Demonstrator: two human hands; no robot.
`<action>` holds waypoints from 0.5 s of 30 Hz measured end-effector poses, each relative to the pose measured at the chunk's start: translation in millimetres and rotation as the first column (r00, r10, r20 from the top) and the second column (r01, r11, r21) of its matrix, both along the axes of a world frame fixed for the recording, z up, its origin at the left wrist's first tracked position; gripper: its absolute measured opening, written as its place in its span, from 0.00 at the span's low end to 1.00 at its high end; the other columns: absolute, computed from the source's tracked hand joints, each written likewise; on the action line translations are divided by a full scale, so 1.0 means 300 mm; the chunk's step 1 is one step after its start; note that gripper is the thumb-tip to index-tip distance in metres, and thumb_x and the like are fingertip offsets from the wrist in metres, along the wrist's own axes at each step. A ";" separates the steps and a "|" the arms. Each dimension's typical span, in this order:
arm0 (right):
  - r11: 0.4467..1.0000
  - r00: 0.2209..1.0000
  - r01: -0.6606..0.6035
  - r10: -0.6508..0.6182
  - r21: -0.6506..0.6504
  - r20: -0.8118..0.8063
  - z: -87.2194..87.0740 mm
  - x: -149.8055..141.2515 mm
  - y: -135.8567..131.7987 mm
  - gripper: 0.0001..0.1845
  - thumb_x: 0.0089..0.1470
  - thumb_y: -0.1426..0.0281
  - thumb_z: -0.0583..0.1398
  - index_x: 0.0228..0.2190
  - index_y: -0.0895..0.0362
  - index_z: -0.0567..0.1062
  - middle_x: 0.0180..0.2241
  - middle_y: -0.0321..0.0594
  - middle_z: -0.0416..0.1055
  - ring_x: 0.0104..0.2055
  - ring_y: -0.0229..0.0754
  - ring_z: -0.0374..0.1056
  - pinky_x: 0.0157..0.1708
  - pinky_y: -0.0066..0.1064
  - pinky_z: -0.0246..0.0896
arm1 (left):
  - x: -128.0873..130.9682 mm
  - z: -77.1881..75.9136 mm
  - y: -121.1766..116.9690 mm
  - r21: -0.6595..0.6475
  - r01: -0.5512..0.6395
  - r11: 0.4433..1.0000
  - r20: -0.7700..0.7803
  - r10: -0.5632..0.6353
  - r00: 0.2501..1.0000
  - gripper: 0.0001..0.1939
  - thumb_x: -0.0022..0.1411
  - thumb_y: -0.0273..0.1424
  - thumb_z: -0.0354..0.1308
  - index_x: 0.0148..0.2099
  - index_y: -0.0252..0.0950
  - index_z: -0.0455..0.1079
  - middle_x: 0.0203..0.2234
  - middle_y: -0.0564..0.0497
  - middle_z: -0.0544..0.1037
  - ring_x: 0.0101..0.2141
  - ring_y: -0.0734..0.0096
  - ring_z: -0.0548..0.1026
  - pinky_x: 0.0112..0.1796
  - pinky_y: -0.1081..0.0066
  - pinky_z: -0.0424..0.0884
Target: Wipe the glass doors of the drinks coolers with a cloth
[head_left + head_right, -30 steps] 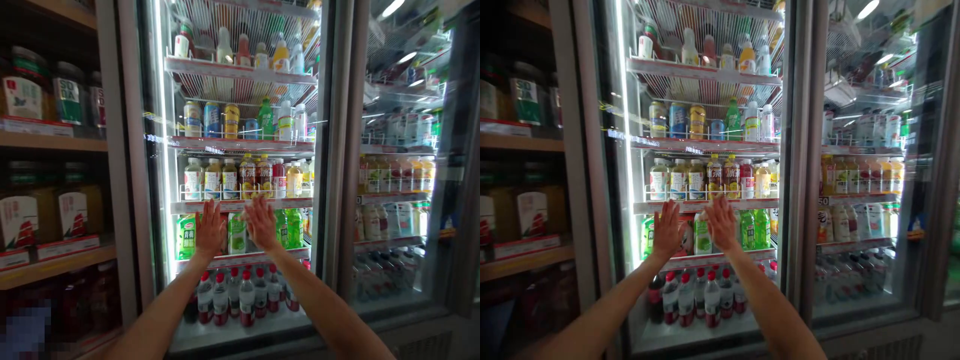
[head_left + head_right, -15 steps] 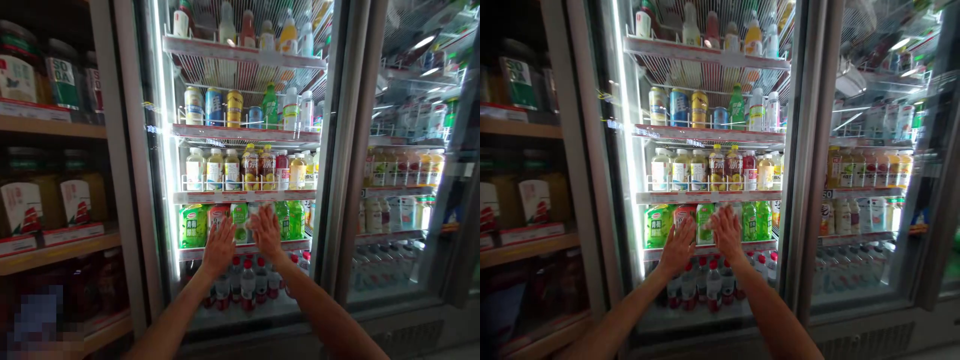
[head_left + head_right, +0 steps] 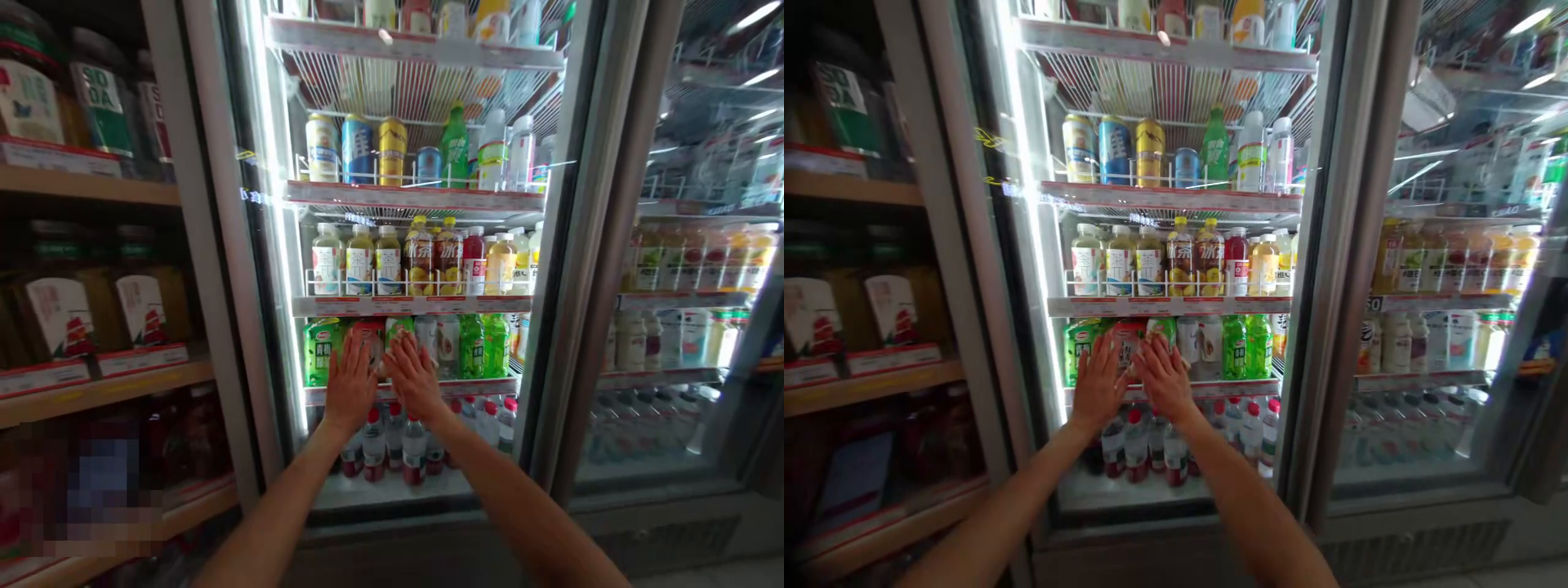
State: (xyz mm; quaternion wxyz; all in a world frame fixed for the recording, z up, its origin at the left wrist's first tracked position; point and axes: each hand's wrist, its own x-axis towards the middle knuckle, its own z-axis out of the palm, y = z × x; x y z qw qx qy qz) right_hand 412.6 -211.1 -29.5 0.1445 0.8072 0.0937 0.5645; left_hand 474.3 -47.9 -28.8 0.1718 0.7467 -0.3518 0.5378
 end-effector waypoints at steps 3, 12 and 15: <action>0.992 0.993 0.045 -0.058 0.119 0.106 0.054 -0.022 -0.070 0.29 0.54 0.70 0.52 0.58 0.53 0.56 0.61 0.45 0.50 0.65 0.47 0.36 0.60 0.50 0.35 | 0.031 -0.009 0.083 -0.037 -0.048 0.998 -0.041 0.046 0.998 0.32 0.61 0.33 0.48 0.64 0.32 0.43 0.61 0.38 0.50 0.62 0.58 0.44 0.58 0.53 0.48; 0.996 0.994 -0.092 0.090 -0.024 -0.054 0.001 0.052 0.057 0.30 0.53 0.72 0.53 0.57 0.53 0.57 0.61 0.43 0.50 0.65 0.49 0.37 0.60 0.50 0.39 | 0.075 -0.107 0.269 0.044 -0.119 0.992 -0.094 0.123 0.988 0.31 0.61 0.32 0.47 0.64 0.33 0.43 0.61 0.39 0.52 0.61 0.57 0.48 0.57 0.51 0.49; 0.953 0.964 -0.209 0.164 -0.219 -0.207 0.030 0.089 0.157 0.29 0.53 0.72 0.54 0.57 0.51 0.57 0.60 0.39 0.54 0.64 0.46 0.40 0.60 0.49 0.39 | 0.083 -0.138 0.320 0.052 -0.143 0.988 -0.127 0.148 0.981 0.30 0.61 0.31 0.46 0.64 0.33 0.45 0.61 0.39 0.53 0.61 0.57 0.49 0.57 0.50 0.48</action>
